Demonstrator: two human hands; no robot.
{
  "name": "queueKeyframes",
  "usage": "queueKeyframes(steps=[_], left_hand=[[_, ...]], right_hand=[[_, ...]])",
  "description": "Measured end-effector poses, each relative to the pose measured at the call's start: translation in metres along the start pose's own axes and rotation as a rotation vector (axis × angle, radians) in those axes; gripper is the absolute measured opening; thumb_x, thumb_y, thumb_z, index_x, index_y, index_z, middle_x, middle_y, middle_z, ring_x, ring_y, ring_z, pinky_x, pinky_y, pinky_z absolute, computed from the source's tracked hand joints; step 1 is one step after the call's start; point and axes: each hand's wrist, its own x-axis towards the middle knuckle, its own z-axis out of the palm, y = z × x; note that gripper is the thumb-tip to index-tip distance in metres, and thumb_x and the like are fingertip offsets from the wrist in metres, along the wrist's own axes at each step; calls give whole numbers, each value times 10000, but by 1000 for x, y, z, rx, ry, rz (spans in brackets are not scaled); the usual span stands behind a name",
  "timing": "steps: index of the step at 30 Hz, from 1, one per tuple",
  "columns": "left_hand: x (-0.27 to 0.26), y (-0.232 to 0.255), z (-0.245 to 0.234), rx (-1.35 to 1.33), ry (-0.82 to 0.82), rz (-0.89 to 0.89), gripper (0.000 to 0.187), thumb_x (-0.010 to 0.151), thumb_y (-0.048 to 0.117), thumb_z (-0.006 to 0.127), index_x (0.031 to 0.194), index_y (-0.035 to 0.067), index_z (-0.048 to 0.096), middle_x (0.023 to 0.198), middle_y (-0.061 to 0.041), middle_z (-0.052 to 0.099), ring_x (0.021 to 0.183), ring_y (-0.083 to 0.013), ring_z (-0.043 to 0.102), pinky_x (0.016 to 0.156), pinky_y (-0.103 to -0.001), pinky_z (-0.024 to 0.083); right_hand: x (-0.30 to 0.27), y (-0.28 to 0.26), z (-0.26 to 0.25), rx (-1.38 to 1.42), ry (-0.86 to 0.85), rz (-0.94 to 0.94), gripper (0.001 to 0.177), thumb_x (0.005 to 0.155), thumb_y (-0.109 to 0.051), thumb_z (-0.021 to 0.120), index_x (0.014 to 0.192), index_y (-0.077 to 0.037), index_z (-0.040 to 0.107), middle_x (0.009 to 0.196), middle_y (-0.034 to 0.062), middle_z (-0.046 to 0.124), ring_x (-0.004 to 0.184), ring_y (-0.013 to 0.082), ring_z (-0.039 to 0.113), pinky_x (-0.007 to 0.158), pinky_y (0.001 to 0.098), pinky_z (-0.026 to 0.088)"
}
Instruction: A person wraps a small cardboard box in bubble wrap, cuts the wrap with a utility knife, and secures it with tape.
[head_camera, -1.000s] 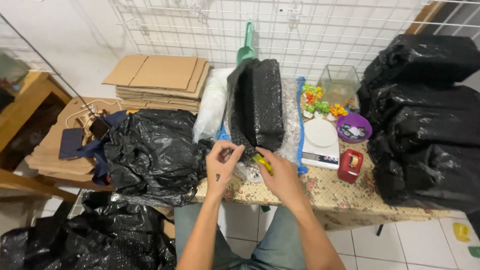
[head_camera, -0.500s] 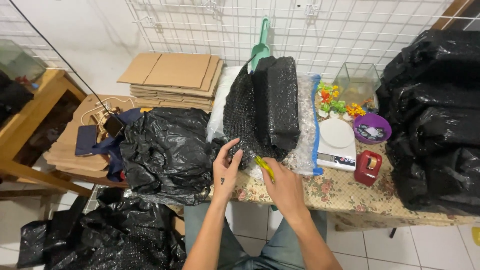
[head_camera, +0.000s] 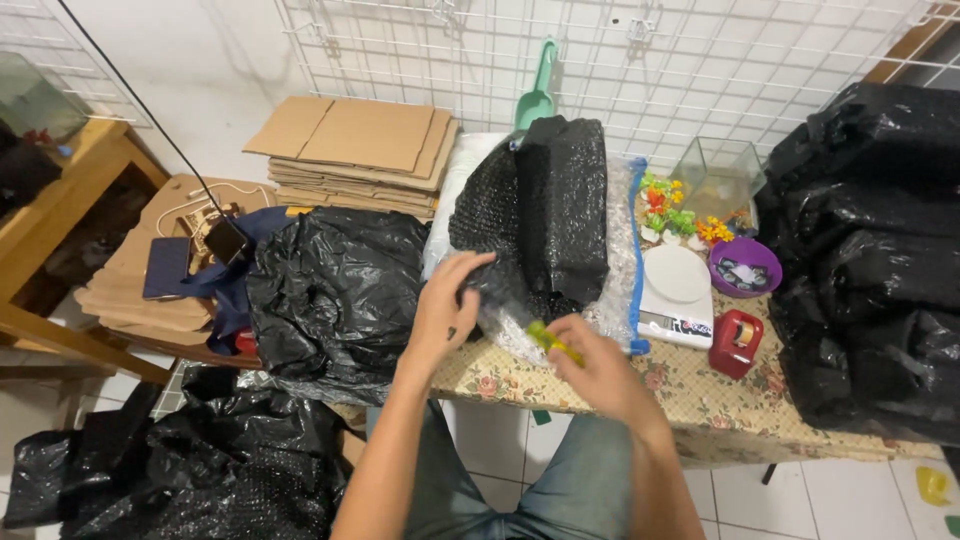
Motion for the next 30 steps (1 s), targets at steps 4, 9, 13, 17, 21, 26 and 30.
queueKeyframes(steps=[4,9,13,17,21,26,30], left_hand=[[33,3,8,119,-1,156,240,864,180,780,1103,206,767,997,-15,715,1079,-254,647,989,-414,511],[69,20,33,33,-44,178,133,893,234,769,890,108,727,1037,-67,615,739,-276,677,729,-450,579],[82,32,39,80,-148,151,190,955,289,694,923,104,727,1162,-77,648,641,-272,685,662,-440,589],[94,26,37,131,-260,149,245,989,331,633,1054,99,680,974,-130,704,826,-357,719,752,-480,577],[103,26,26,84,-288,125,214,998,289,634,1114,125,709,982,-129,743,859,-333,730,816,-461,577],[103,29,29,59,-269,136,203,984,265,659,1070,101,742,910,-130,732,846,-308,719,766,-433,586],[96,32,34,-13,-417,-31,431,956,344,684,1330,134,647,1192,-221,718,604,-206,736,683,-369,621]], right_hand=[[23,8,-1,264,143,21,377,996,-134,578,1360,-46,532,943,175,707,708,203,620,616,330,560],[78,38,13,414,556,-85,573,758,-169,921,1245,-20,659,848,-4,520,675,38,541,619,185,478],[90,39,8,549,629,35,322,908,-289,805,1106,-61,693,844,-47,554,638,12,504,555,174,430],[86,35,-9,871,484,20,101,1000,-191,680,942,-140,615,498,-128,326,345,-13,326,359,136,262],[81,39,-20,860,426,-11,157,1040,-202,646,932,-131,556,514,-103,367,365,-5,329,383,151,259],[79,37,-21,803,444,-36,140,1018,-160,668,934,-85,585,478,-74,360,338,29,332,369,179,289],[76,28,-19,676,514,-12,136,978,-150,715,996,-73,604,498,-49,431,358,29,385,379,176,304]])
